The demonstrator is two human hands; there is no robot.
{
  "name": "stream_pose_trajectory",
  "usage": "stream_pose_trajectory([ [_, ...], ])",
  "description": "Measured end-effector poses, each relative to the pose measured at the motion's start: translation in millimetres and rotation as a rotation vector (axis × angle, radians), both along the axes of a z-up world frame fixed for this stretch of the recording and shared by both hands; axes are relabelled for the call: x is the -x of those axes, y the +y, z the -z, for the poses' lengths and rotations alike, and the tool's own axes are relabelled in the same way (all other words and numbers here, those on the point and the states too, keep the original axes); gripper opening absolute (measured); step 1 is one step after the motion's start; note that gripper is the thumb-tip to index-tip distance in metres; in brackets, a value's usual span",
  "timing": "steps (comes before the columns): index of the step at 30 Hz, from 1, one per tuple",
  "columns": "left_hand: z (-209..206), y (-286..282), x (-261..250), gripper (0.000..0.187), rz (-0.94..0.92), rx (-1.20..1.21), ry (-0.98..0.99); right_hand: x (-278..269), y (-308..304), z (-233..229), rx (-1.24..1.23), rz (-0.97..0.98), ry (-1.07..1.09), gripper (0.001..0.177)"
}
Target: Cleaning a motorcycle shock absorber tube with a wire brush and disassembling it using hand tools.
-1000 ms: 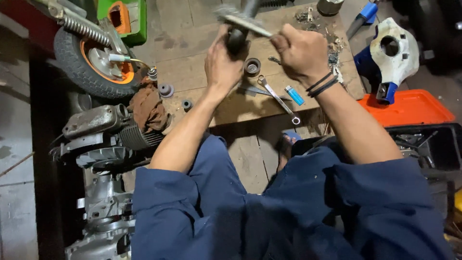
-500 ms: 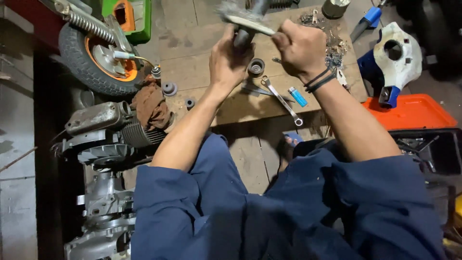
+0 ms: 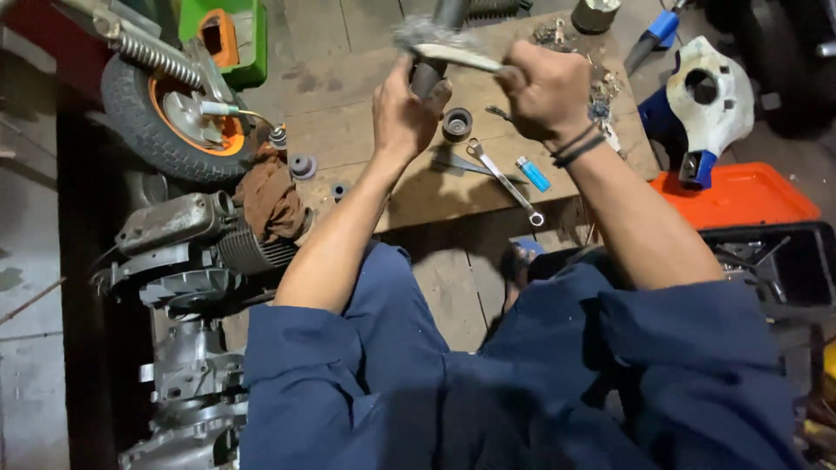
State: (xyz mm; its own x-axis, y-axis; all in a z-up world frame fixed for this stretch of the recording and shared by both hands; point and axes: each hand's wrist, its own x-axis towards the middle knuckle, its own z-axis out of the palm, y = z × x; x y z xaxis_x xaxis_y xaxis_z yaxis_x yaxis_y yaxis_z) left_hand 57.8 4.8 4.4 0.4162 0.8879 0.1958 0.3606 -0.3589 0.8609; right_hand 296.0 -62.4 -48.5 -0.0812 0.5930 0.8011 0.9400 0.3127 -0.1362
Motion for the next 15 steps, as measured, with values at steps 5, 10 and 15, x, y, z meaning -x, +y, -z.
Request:
stream_pose_trajectory([
  [5, -15.3, -4.9, 0.3, 0.055, -0.098, 0.109, -0.065, -63.8, -1.9, 42.8, 0.107, 0.128, -0.135, 0.033],
  [10, -21.8, -5.4, 4.6, 0.039, -0.049, 0.079, -0.059, -74.5, -8.5, 43.5, 0.117, 0.171, -0.029, 0.053],
  [15, -12.9, -5.0, -4.2, 0.065, -0.012, 0.136, -0.007, 3.5, -8.0, -17.1, -0.012, -0.086, -0.014, 0.070],
])
